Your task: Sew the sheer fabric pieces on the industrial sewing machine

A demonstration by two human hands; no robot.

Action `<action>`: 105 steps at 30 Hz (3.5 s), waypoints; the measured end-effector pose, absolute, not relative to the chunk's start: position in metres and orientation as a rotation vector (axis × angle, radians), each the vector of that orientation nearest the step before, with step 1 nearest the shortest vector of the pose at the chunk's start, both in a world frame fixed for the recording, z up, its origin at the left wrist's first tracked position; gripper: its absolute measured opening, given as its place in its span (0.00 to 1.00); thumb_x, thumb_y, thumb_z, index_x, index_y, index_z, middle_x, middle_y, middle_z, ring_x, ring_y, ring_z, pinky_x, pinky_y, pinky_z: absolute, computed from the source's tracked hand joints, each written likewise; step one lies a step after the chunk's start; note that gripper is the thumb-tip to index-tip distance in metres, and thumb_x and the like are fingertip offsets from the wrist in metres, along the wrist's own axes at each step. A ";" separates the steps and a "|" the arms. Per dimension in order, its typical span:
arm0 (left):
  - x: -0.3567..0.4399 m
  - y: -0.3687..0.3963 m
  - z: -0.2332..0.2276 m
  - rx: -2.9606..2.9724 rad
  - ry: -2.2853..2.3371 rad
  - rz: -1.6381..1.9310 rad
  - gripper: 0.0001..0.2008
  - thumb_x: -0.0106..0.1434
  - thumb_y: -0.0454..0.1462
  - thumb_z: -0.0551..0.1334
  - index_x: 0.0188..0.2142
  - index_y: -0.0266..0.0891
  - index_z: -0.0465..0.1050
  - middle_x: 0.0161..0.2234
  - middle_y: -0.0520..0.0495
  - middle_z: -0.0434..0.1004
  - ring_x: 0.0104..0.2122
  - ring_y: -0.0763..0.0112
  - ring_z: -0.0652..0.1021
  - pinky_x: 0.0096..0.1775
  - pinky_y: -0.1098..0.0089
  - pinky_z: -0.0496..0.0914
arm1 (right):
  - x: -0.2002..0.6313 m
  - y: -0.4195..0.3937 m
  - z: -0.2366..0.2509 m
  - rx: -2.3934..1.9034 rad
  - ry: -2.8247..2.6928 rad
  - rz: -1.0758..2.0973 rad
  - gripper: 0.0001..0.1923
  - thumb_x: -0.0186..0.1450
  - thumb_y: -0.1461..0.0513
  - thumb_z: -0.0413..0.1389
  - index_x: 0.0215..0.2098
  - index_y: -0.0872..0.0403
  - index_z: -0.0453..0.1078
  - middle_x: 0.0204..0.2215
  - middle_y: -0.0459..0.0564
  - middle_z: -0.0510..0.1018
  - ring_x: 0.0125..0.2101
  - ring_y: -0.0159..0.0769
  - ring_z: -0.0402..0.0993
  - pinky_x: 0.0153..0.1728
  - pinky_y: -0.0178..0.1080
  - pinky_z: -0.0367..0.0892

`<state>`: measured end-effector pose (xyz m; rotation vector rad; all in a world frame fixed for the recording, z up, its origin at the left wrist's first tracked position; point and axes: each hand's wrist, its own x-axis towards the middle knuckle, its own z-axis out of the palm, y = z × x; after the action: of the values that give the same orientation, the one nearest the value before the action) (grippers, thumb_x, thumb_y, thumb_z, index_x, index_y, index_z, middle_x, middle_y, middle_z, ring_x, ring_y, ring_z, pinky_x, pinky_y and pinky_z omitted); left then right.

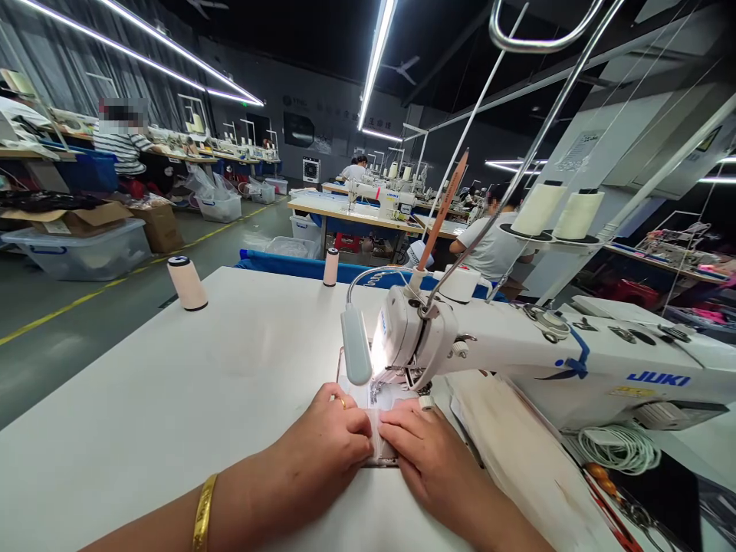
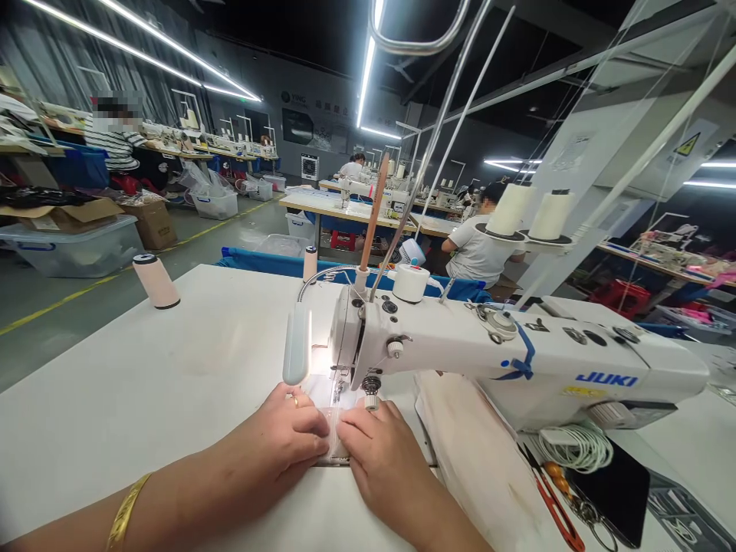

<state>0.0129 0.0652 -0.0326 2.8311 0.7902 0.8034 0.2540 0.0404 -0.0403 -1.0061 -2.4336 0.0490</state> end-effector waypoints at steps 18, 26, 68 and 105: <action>0.012 0.071 -0.041 2.892 0.742 0.865 0.12 0.54 0.24 0.62 0.31 0.42 0.73 0.32 0.55 0.81 0.30 0.68 0.71 0.42 0.61 0.57 | 0.253 0.038 -0.041 -0.934 -2.455 0.130 0.16 0.69 0.75 0.50 0.46 0.51 0.72 0.42 0.49 0.81 0.42 0.43 0.74 0.41 0.44 0.67; 0.010 0.082 -0.048 2.888 0.820 0.787 0.11 0.54 0.24 0.65 0.33 0.41 0.76 0.37 0.53 0.84 0.34 0.67 0.76 0.44 0.60 0.60 | 0.250 0.045 -0.046 -0.989 -2.408 0.065 0.23 0.68 0.77 0.48 0.53 0.50 0.72 0.43 0.51 0.82 0.42 0.45 0.76 0.38 0.44 0.68; -0.002 0.075 0.013 2.567 1.483 0.050 0.08 0.59 0.30 0.61 0.31 0.43 0.63 0.22 0.54 0.66 0.22 0.64 0.71 0.24 0.68 0.51 | 0.215 0.033 -0.049 -0.642 -2.370 0.311 0.23 0.70 0.70 0.54 0.60 0.44 0.66 0.41 0.46 0.82 0.41 0.41 0.76 0.43 0.42 0.71; 0.027 0.073 -0.011 1.665 1.146 0.564 0.10 0.59 0.44 0.62 0.29 0.40 0.75 0.24 0.55 0.68 0.28 0.69 0.67 0.30 0.70 0.58 | 0.228 0.037 -0.039 -1.288 -1.794 0.995 0.08 0.67 0.62 0.55 0.45 0.49 0.68 0.37 0.48 0.74 0.38 0.40 0.70 0.38 0.40 0.68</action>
<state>0.0271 0.0733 -0.0107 1.6648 1.1460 0.5637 0.2276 0.0366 -0.0388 -1.2876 -1.7944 0.9953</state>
